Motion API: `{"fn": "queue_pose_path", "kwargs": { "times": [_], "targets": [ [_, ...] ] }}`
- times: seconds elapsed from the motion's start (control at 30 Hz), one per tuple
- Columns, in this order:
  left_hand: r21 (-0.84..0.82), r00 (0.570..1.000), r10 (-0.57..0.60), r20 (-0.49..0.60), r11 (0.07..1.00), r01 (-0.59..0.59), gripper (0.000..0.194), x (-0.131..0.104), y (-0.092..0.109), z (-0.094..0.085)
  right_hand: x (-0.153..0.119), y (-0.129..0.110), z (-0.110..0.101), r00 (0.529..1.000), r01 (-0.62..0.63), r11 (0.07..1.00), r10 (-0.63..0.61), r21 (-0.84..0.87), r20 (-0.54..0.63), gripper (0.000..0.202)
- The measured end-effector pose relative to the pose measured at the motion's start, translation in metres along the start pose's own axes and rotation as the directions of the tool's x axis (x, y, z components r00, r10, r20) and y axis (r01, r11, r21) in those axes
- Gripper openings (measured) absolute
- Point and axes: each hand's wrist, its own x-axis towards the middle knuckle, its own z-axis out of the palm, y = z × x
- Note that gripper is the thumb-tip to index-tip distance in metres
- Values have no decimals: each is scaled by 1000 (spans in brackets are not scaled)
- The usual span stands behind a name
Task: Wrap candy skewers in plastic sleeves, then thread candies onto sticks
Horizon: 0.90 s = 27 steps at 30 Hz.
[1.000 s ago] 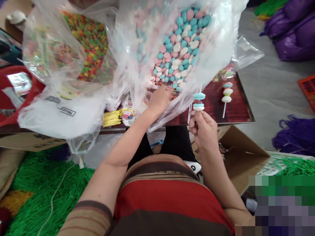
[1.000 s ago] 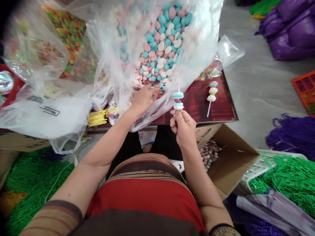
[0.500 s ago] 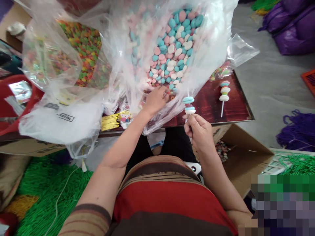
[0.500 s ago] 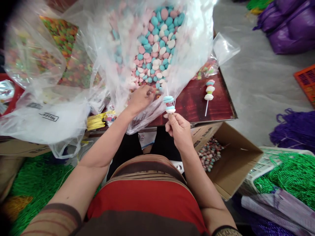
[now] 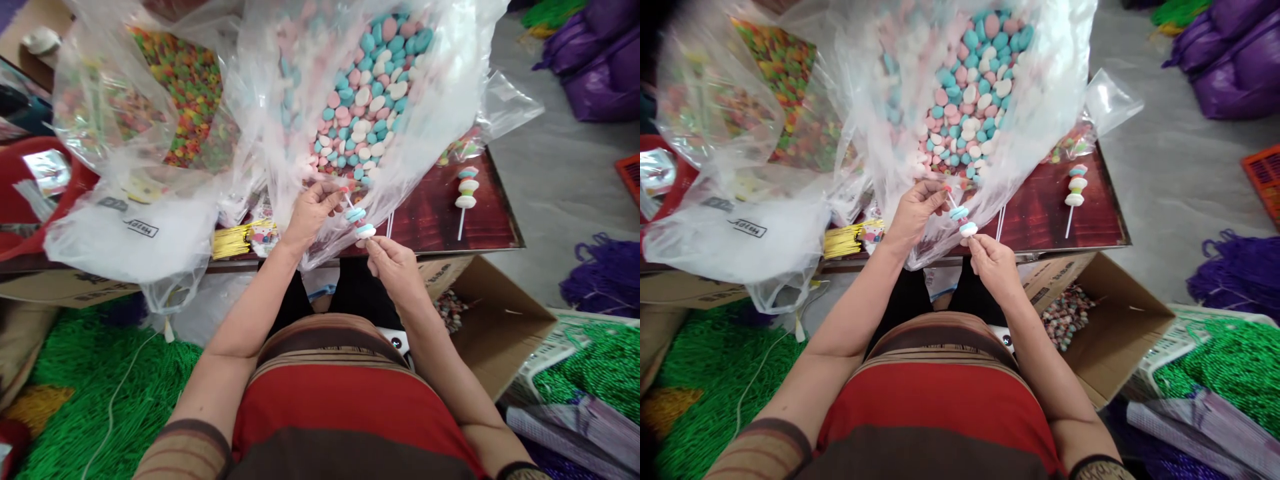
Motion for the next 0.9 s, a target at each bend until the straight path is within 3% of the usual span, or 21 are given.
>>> {"fn": "queue_pose_path", "kwargs": {
  "times": [0.3, 0.5, 0.67, 0.77, 0.9],
  "targets": [
    [50, 998, 50, 27, 997, -52, 24, -7, -8, 1, -3, -3, 2, 1000, -13, 1000, 13, 1, -28, 35],
    [-61, 998, 44, 44, 997, -41, 37, -13, -3, 4, -7, -5, 3, 1000, 6, 1000, -6, -6, 8, 35],
    [-131, 976, -66, 208, 987, 94, 47, -19, 1, 12, -4, 4, 7, 1000, 31, 994, -31, 105, -7, 40],
    [10, 950, -85, 300, 996, 87, 50, -23, 5, 18, 0, 11, 7, 999, -22, 958, 31, 287, -28, 48],
    [328, 961, 59, 269, 933, -150, 39, -4, 7, 17, 4, 11, -3, 997, -38, 879, 68, 475, -46, 47]
  ]
}}
